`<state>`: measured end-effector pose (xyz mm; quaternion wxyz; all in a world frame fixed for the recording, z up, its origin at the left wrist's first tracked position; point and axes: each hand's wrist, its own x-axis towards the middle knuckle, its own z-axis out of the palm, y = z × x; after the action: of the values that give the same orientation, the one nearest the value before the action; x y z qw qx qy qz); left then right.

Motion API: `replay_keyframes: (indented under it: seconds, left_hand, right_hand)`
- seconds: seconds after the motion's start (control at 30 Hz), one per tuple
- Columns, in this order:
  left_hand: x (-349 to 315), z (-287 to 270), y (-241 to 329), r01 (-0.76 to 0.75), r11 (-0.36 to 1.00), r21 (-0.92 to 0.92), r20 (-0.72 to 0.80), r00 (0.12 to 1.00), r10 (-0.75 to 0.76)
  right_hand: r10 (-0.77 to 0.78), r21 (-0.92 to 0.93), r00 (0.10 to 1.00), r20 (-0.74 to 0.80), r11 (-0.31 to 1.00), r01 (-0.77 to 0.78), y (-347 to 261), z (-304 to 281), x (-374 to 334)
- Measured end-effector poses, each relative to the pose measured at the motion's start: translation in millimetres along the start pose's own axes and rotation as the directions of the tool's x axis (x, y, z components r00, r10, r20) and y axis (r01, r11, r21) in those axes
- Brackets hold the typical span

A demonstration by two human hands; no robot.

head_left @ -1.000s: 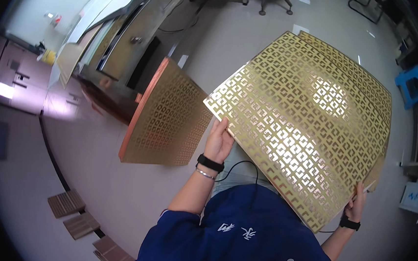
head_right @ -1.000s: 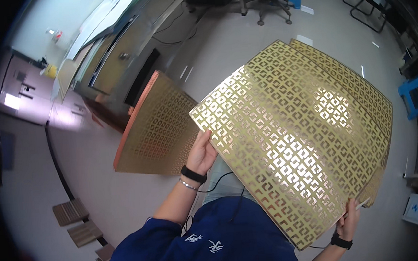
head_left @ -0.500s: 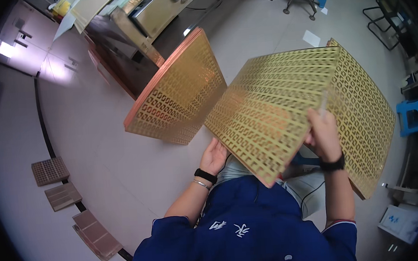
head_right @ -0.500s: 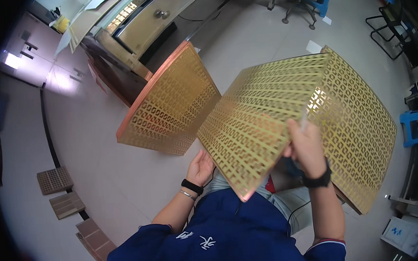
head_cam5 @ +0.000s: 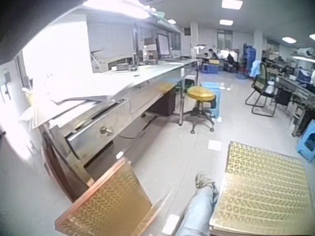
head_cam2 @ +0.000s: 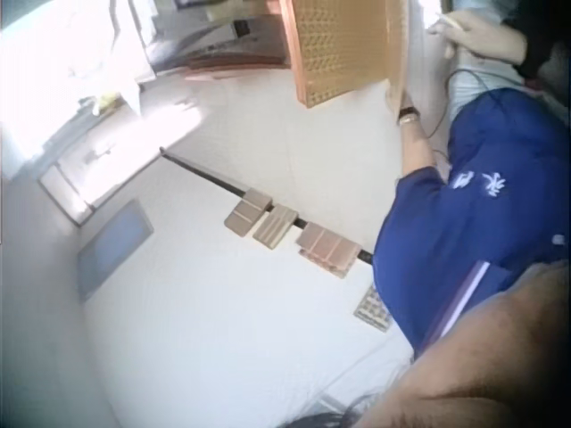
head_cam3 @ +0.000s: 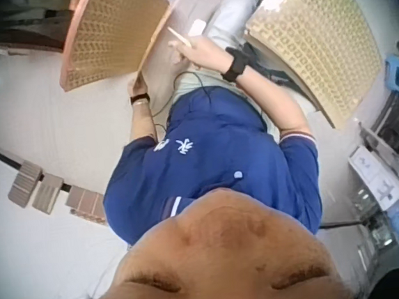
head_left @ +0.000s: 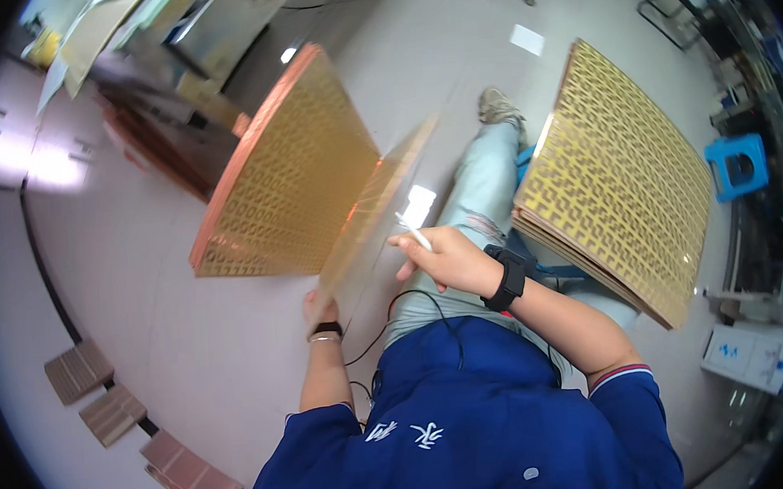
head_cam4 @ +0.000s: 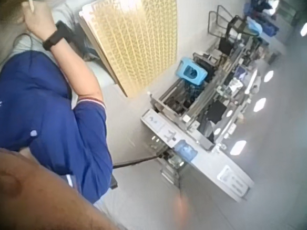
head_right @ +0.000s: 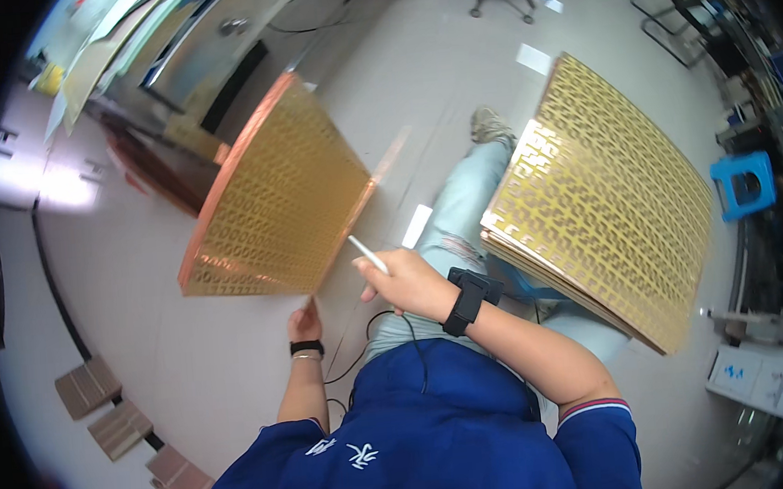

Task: Inspecting and marking patterned gold sheets in a workshop environment.

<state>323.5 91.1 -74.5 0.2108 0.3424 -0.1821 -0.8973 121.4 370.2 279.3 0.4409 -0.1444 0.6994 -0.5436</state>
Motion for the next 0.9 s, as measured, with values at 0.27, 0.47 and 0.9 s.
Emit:
replay_keyframes:
  seconds: [0.27,0.47,0.9]
  left_hand:
    - [20.9,111.8,44.6,-0.106,0.908,-0.405,-0.306,0.952,-0.025]
    - [29.7,174.1,-22.5,0.198,0.967,0.162,-0.284,0.948,-0.147]
    - [-91.0,452.8,-134.9,-0.213,0.457,0.864,0.470,0.667,-0.578]
  right_hand:
    - [-0.288,0.415,0.937,-0.198,0.841,0.346,5.8,-50.0,-75.2]
    - [-0.356,0.236,0.812,-0.463,0.834,0.500,63.5,-95.7,-151.5]
    - [-0.317,-0.261,-0.091,-0.944,0.885,-0.385,166.6,-160.2,-302.0]
